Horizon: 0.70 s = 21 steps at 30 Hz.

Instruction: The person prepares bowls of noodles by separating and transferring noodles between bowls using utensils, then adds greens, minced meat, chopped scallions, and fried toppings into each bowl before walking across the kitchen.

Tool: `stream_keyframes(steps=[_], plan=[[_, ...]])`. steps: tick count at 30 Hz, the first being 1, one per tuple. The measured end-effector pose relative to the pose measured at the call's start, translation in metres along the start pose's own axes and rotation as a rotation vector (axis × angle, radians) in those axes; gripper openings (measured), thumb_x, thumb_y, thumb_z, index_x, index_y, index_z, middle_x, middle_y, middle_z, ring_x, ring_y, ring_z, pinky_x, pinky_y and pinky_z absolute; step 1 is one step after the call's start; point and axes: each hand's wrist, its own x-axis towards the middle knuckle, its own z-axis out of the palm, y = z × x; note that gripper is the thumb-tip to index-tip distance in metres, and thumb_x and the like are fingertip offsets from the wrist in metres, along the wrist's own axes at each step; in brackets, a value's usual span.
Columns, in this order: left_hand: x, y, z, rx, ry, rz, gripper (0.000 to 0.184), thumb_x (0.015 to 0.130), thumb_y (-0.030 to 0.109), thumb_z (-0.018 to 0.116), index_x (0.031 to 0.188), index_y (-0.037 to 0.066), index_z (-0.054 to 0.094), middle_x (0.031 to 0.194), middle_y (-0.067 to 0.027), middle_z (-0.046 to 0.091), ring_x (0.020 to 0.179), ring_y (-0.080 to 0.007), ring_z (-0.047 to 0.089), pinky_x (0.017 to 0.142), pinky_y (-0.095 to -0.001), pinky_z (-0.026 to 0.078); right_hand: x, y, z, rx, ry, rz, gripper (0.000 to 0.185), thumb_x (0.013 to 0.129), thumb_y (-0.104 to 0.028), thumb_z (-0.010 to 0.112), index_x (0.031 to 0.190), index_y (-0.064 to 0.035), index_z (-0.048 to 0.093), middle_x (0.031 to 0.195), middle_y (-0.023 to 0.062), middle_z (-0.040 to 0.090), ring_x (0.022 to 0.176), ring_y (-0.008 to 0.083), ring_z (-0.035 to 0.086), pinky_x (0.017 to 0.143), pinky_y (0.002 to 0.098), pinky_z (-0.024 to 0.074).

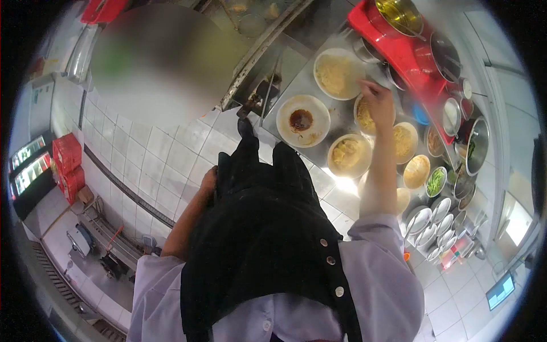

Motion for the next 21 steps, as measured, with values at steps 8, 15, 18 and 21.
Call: stream_keyframes(steps=[8, 15, 18, 21], plan=[[-0.029, 0.014, -0.003, -0.029, 0.046, -0.05, 0.048, 0.099, 0.036, 0.06, 0.126, -0.002, 0.067, 0.125, -0.0277, 0.072, 0.121, -0.0429, 0.068, 0.1, -0.0493, 0.053, -0.039, -0.08, -0.074, -0.688, 0.133, -0.028, 0.02, 0.087, -0.034, 0.079, 0.102, -0.0235, 0.086, 0.1, 0.0025, 0.078, 0.099, 0.0261, 0.065, 0.097, 0.051, 0.0402], [-0.023, 0.034, -0.007, -0.034, 0.021, -0.031, 0.044, 0.098, 0.033, 0.062, 0.126, 0.001, 0.068, 0.123, -0.0254, 0.074, 0.119, -0.0414, 0.069, 0.099, -0.0484, 0.053, 0.008, 0.007, 0.01, -0.27, -0.008, 0.04, 0.016, 0.089, -0.03, 0.078, 0.102, -0.025, 0.086, 0.097, 0.0044, 0.079, 0.098, 0.0238, 0.067, 0.088, 0.0526, 0.0429], [-0.035, 0.034, -0.006, -0.009, 0.062, 0.009, 0.042, 0.098, 0.033, 0.062, 0.124, 0.001, 0.068, 0.12, -0.0253, 0.074, 0.117, -0.0427, 0.07, 0.096, -0.0492, 0.053, -0.002, -0.012, -0.036, -0.05, -0.023, 0.059, 0.015, 0.088, -0.028, 0.078, 0.101, -0.0254, 0.086, 0.095, 0.003, 0.079, 0.099, 0.0228, 0.067, 0.086, 0.051, 0.0436], [-0.033, 0.021, -0.002, -0.053, 0.048, -0.021, 0.042, 0.097, 0.034, 0.062, 0.121, 0.0, 0.068, 0.118, -0.0267, 0.073, 0.116, -0.0452, 0.069, 0.094, -0.0506, 0.053, -0.019, -0.044, -0.073, -0.542, 0.088, -0.145, 0.015, 0.087, -0.027, 0.08, 0.1, -0.026, 0.087, 0.092, 0.0012, 0.078, 0.101, 0.0228, 0.067, 0.086, 0.0482, 0.043]])
